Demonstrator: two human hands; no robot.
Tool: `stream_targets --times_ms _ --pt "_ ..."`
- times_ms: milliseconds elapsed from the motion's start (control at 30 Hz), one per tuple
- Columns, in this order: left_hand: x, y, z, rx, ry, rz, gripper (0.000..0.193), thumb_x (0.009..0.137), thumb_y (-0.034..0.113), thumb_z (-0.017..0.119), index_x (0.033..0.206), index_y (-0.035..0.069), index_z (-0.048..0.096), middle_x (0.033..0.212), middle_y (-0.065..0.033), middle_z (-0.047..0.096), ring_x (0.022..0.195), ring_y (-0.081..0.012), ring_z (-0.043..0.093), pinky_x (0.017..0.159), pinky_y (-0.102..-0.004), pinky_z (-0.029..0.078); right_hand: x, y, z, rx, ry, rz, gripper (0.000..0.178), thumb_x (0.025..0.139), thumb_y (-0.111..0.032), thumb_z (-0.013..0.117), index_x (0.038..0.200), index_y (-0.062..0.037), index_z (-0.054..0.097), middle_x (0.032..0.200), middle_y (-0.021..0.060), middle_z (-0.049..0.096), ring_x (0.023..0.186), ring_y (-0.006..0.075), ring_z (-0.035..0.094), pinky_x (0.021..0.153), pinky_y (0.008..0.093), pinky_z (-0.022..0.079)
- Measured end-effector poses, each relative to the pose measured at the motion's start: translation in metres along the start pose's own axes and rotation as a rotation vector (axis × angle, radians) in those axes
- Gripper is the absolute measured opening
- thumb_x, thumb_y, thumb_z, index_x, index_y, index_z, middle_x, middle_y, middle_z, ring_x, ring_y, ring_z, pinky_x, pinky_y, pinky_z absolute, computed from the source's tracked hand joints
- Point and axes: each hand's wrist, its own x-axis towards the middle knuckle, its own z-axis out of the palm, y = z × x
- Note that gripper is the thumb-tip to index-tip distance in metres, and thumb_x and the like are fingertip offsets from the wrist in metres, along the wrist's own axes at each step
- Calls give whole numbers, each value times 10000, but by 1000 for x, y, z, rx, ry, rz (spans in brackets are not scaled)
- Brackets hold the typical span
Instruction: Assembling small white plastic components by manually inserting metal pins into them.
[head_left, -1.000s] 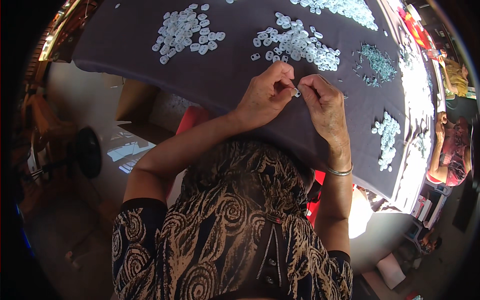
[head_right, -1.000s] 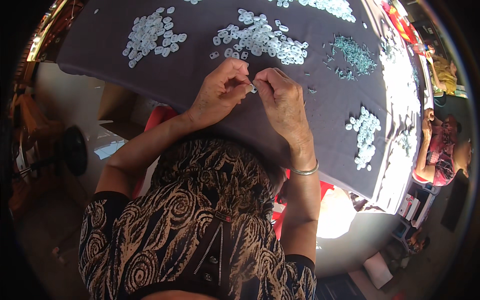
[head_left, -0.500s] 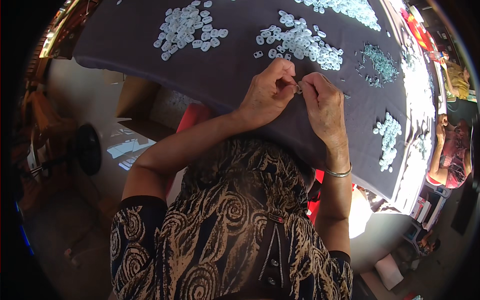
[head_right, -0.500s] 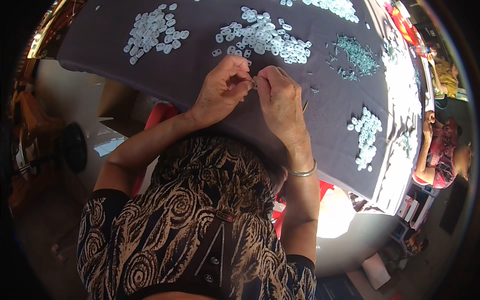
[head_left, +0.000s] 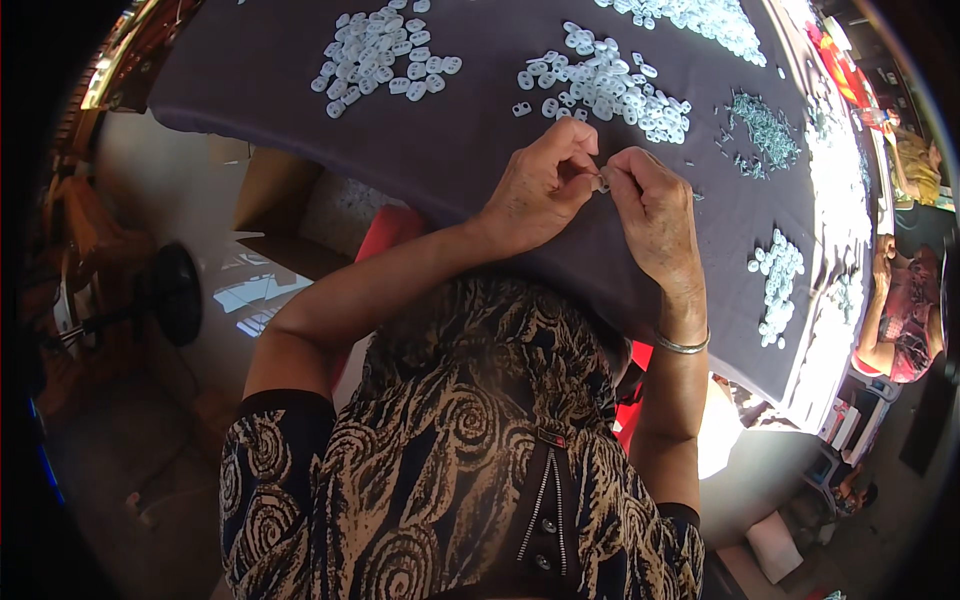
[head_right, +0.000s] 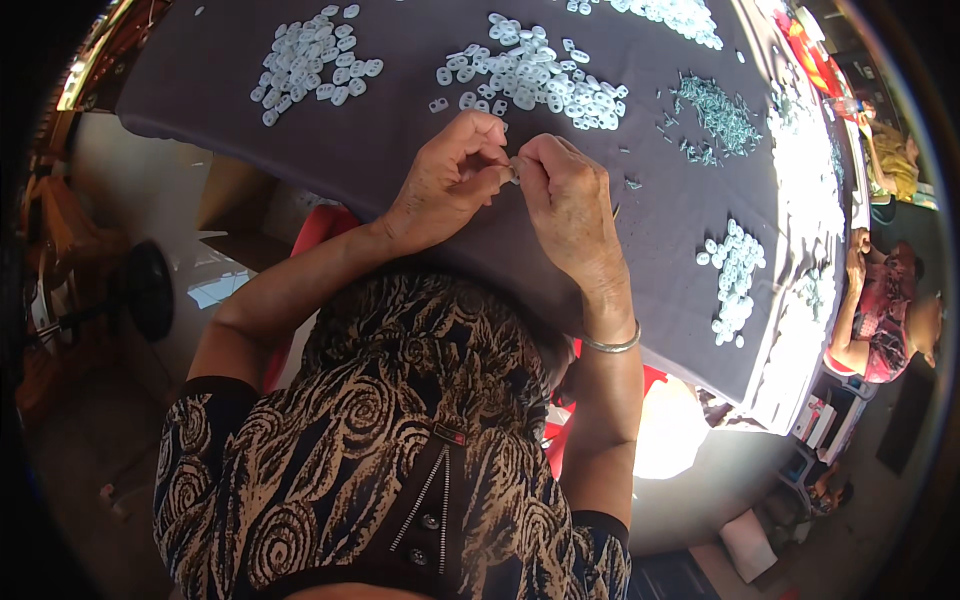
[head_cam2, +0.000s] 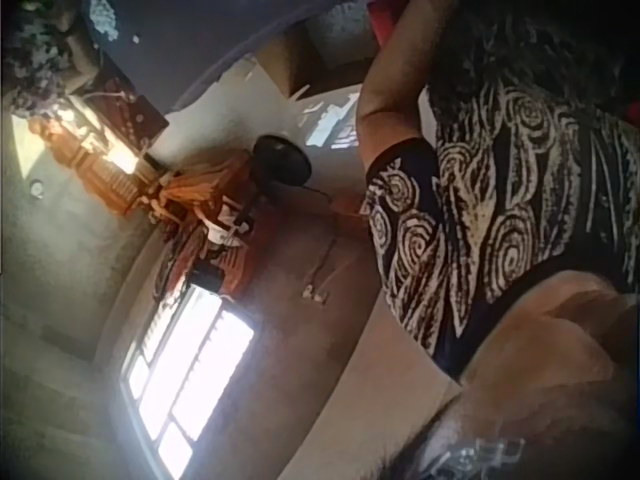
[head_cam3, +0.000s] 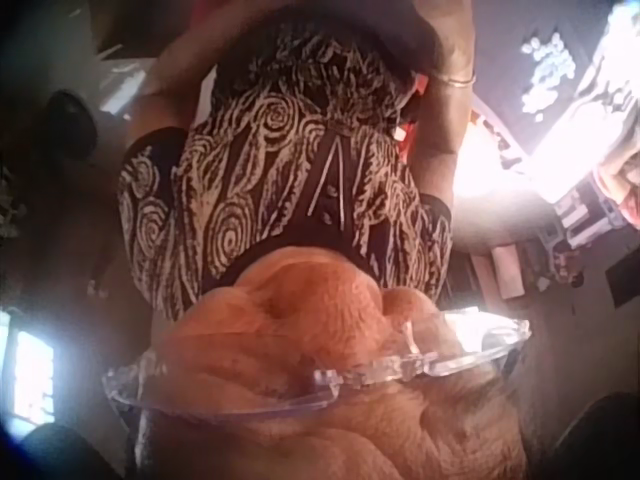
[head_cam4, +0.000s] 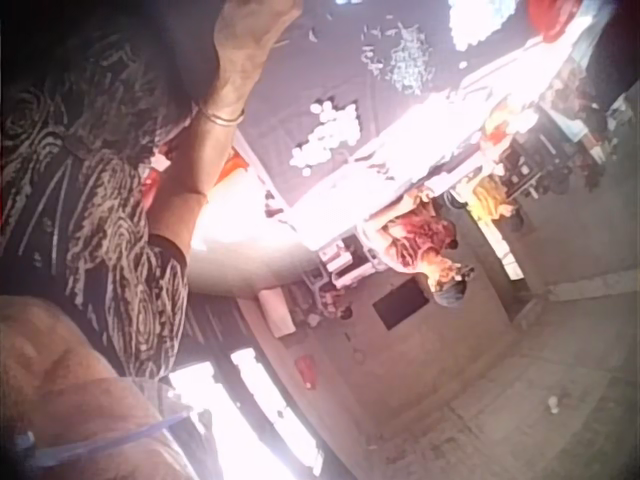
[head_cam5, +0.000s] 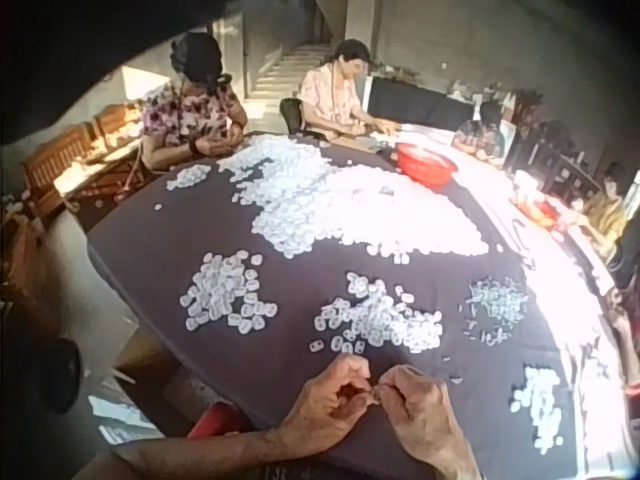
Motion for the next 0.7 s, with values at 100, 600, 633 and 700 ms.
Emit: stream_targets --times_ms 100,600,633,700 --pt "1 0 -1 -28 -2 -15 279 863 -21 596 1090 50 449 879 -13 559 703 -46 522 576 -194 464 -1 -2 -1 -15 7 41 62 856 -33 573 816 14 565 715 119 597 601 216 564 572 319 447" --pt "3 4 -4 -27 -36 -4 248 823 -19 607 1024 40 475 794 -44 615 719 -89 579 631 -246 477 -1 6 -3 156 -7 236 248 923 -208 518 831 -3 624 657 -6 524 600 73 474 570 233 420" --pt "3 3 -3 -29 -33 4 246 823 -18 606 1023 40 475 792 -43 614 719 -89 579 631 -245 477 -1 7 -3 157 -12 235 251 925 -212 517 835 -4 626 662 -6 526 603 72 475 570 233 420" --pt "3 4 -3 -31 -29 11 244 823 -17 605 1021 40 474 790 -43 614 719 -89 578 631 -245 476 -1 9 -3 157 -17 234 254 927 -215 516 839 -6 628 667 -7 528 606 72 475 571 232 420"
